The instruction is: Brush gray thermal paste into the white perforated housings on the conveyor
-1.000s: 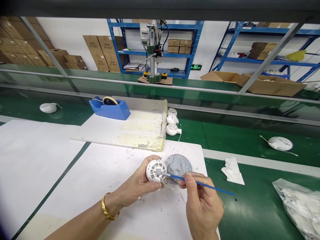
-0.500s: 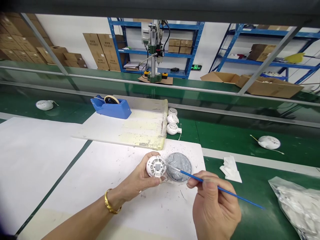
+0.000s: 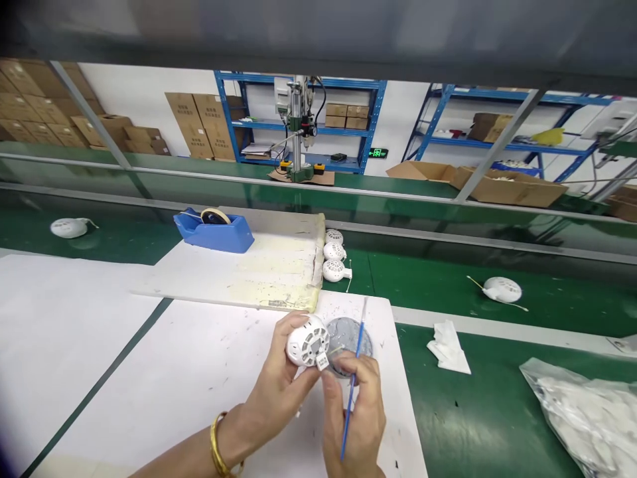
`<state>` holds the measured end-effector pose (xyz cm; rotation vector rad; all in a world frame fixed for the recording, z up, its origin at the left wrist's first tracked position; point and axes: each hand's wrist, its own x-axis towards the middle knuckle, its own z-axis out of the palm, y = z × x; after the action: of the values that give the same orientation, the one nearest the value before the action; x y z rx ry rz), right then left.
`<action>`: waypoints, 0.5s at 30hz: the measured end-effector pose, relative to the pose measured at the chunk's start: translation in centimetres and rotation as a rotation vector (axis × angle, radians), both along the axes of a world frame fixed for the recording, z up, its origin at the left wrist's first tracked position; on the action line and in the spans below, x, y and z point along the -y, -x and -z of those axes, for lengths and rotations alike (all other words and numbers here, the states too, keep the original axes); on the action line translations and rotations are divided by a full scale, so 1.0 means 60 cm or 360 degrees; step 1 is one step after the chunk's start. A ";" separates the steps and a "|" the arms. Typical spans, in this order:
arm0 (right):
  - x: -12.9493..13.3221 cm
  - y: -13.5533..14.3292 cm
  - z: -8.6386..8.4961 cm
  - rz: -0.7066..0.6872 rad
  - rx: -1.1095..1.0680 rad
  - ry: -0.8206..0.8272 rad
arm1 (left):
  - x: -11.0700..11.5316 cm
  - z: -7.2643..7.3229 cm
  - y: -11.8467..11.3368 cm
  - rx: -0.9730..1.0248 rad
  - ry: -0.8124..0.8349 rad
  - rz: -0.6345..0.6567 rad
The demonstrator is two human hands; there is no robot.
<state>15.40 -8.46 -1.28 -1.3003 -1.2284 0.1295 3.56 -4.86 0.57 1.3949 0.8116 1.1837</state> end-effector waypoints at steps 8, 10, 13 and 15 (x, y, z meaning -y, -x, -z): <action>-0.004 0.012 0.002 0.0027 -0.0429 0.0229 | -0.005 0.011 -0.013 0.0025 0.0069 -0.0084; -0.003 0.014 -0.001 0.0011 -0.0619 0.0290 | -0.006 0.009 -0.014 0.0088 0.0172 -0.0072; -0.005 0.014 -0.009 -0.0042 -0.0737 0.0345 | -0.008 0.004 -0.013 0.0179 0.0323 -0.0013; -0.007 0.008 -0.016 -0.0077 -0.0612 0.0290 | -0.010 -0.003 -0.010 0.0250 0.0439 0.0088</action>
<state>14.89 -8.02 -0.34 -1.3269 -0.9334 0.5129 4.18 -4.23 0.77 1.0786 0.7875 1.0789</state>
